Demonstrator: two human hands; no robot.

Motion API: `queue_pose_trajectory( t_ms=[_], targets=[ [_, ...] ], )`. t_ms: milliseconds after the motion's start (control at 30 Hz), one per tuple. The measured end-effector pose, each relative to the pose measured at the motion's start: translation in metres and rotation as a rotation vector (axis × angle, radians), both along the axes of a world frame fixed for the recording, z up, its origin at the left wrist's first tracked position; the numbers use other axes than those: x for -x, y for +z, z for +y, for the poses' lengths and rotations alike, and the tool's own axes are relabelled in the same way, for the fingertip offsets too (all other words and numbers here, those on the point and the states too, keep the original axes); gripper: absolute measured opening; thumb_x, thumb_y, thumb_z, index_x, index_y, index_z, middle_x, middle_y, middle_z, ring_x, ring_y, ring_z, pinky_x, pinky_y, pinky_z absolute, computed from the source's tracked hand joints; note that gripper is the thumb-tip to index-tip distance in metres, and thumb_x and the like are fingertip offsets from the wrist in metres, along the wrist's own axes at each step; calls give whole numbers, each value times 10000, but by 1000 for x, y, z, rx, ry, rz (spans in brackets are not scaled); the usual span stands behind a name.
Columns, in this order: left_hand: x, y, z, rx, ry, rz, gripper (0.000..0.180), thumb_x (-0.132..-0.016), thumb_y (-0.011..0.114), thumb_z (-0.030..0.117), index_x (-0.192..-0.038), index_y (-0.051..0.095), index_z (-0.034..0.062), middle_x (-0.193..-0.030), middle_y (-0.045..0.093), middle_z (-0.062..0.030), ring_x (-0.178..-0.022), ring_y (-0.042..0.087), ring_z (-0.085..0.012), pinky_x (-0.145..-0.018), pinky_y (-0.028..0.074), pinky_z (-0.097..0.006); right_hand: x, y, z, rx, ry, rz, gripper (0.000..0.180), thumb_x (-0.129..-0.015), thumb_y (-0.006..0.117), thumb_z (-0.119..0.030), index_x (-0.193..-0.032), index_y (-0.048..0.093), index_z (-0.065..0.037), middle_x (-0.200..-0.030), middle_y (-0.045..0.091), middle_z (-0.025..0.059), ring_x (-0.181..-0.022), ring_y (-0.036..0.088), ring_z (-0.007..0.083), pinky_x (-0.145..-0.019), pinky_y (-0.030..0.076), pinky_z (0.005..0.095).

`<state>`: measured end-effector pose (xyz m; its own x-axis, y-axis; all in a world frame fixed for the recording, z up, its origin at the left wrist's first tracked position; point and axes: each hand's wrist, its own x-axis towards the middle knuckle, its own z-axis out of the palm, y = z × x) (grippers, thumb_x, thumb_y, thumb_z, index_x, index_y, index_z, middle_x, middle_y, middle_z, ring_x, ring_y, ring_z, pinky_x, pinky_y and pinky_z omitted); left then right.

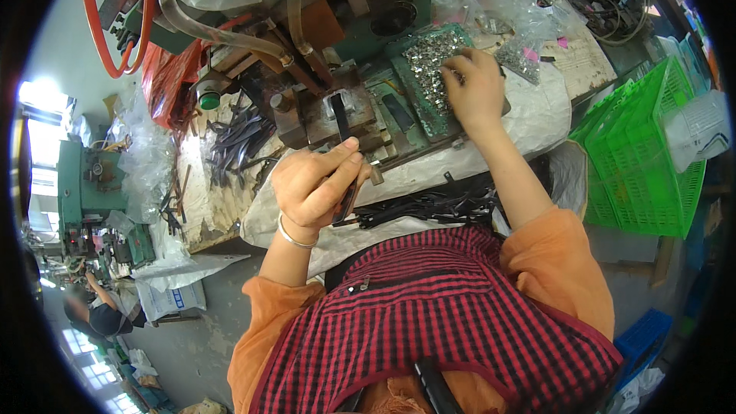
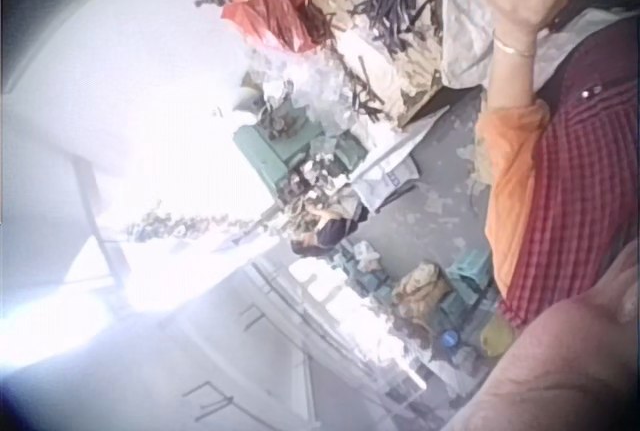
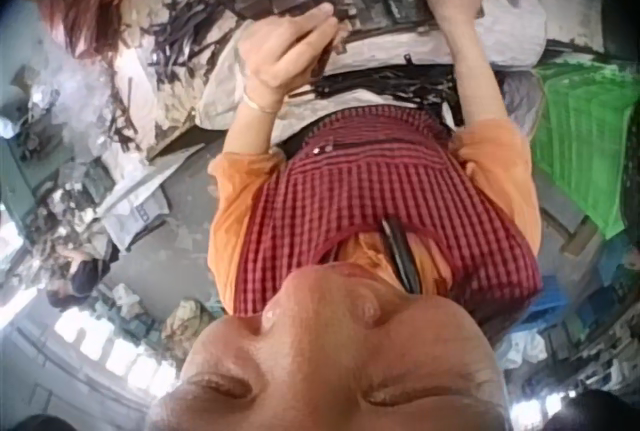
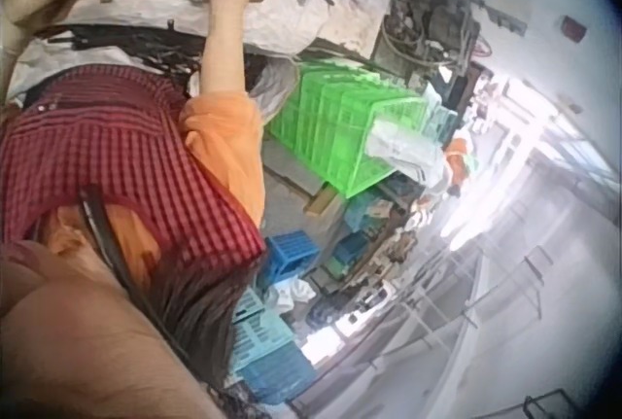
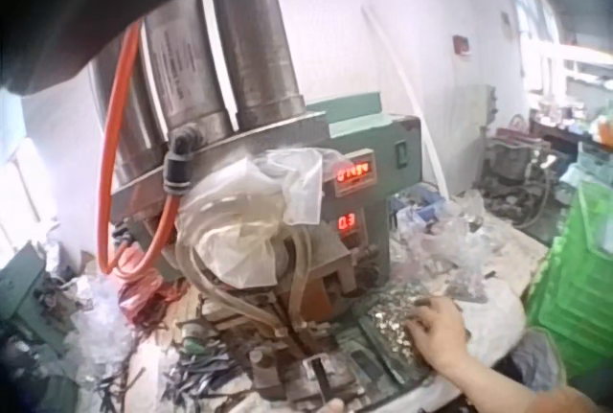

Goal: The person inserts black plastic cable ties into a crimping machine and attaches small metal components to the ends. They then place the finished assemblies into a white sack on the floor.

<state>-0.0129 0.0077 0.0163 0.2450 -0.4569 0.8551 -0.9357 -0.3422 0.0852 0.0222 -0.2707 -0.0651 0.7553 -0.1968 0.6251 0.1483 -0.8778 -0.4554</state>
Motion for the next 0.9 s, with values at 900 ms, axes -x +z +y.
queue_pose_trajectory(
  t_ms=[900],
  targets=[
    [-67,-51,185,57,896,673,186,-781,693,111,-944,657,27,-788,688,-160,-751,685,-336,-664,534,-403,-7,13,22,-307,135,130,188,-970,607,-90,-1106,695,6,-1030,729,133,-971,686,211,-870,507,310]
  ],
)
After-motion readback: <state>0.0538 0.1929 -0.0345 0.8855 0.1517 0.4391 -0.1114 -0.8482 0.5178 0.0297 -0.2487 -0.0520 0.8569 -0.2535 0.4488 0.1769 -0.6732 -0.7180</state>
